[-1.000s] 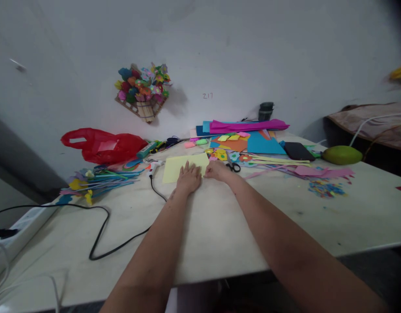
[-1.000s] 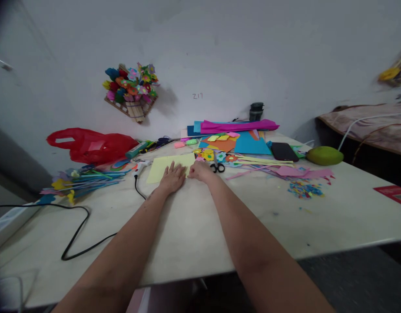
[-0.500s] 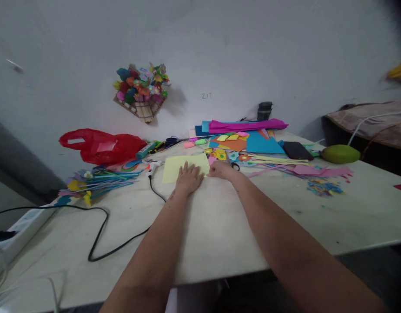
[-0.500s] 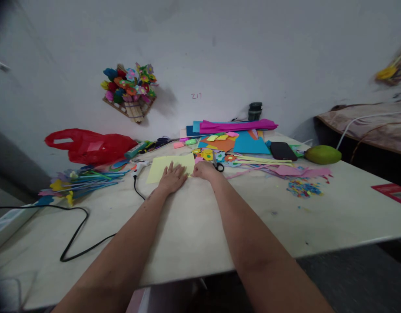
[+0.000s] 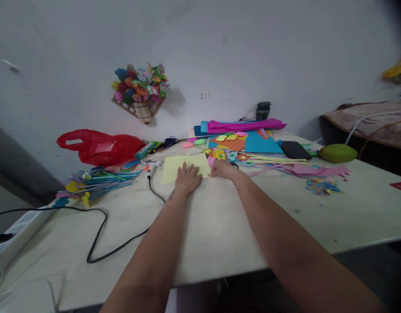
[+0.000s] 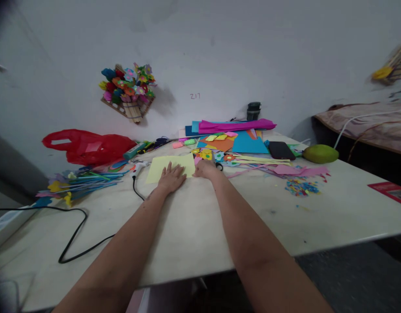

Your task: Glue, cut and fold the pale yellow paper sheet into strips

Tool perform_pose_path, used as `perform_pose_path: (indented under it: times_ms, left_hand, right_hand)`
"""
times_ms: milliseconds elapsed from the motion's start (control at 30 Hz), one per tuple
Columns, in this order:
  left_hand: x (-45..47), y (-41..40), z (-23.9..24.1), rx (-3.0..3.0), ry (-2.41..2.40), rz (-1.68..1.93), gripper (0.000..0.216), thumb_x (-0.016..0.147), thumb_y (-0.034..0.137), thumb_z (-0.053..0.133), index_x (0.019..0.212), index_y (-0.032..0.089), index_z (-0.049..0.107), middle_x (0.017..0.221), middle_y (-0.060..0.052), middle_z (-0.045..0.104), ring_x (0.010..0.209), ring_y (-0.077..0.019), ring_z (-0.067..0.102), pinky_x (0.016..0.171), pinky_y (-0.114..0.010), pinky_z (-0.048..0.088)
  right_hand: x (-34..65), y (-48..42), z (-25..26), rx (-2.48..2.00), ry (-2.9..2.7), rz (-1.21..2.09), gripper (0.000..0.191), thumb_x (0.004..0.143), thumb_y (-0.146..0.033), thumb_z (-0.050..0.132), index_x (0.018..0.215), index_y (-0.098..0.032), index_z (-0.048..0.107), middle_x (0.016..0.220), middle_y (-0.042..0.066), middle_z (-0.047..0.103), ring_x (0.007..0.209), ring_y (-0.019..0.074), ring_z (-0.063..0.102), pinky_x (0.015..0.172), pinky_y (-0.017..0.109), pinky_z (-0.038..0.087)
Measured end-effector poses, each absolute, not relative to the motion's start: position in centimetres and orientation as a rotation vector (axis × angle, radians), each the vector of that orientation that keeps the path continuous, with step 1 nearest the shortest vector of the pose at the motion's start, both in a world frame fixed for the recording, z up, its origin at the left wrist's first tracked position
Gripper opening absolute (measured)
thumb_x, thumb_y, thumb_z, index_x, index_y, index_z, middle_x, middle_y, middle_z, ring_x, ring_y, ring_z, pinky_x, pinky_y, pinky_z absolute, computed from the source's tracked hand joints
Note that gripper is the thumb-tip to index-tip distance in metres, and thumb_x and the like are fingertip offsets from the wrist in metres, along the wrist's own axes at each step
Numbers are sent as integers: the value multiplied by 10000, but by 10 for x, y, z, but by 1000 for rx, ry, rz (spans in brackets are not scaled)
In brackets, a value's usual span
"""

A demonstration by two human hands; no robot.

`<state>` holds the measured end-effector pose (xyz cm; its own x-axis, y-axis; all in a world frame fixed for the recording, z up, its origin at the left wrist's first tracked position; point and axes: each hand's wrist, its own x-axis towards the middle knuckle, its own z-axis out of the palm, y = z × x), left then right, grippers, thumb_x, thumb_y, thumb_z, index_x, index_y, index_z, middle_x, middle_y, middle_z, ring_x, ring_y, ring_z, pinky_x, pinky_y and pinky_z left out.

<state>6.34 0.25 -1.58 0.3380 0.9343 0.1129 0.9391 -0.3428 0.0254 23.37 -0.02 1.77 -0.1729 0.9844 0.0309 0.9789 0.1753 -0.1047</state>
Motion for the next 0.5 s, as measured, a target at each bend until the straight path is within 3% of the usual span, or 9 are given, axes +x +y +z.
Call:
perform_pose_path:
  times_ms: [133,233,333,500]
  left_hand:
    - [64,2,-17,-2530,-1777,-175,573,847,514,204,1344,262,336,1441,13,265,1348,-259,19,1077,-479,69]
    - [63,2,-18,-2534,-1757,-208,584,847,524,183,1337,254,349,1440,12,266,1349,-256,17,1079,-473,55]
    - [63,1,-18,-2537,-1751,-210,595,846,534,172,1337,250,351,1440,10,267,1348,-257,17,1077,-476,53]
    - [64,1,-16,-2532,-1764,-192,581,847,525,188,1340,261,342,1438,7,271,1348,-259,29,1073,-489,61]
  right_hand:
    - [236,2,16,-1933,-2370,64,249,724,-429,599,665,-198,673,774,44,660,923,227,571,1021,490,95]
    - [237,4,15,-1956,-2361,79,246,716,-441,603,672,-211,677,812,45,654,973,238,544,1019,511,47]
    - [236,4,15,-1982,-2339,113,229,709,-442,607,685,-227,682,862,43,649,1034,253,507,1021,506,55]
    - [235,-2,22,-2032,-2318,128,188,713,-399,609,742,-232,687,974,60,623,1112,293,438,993,498,168]
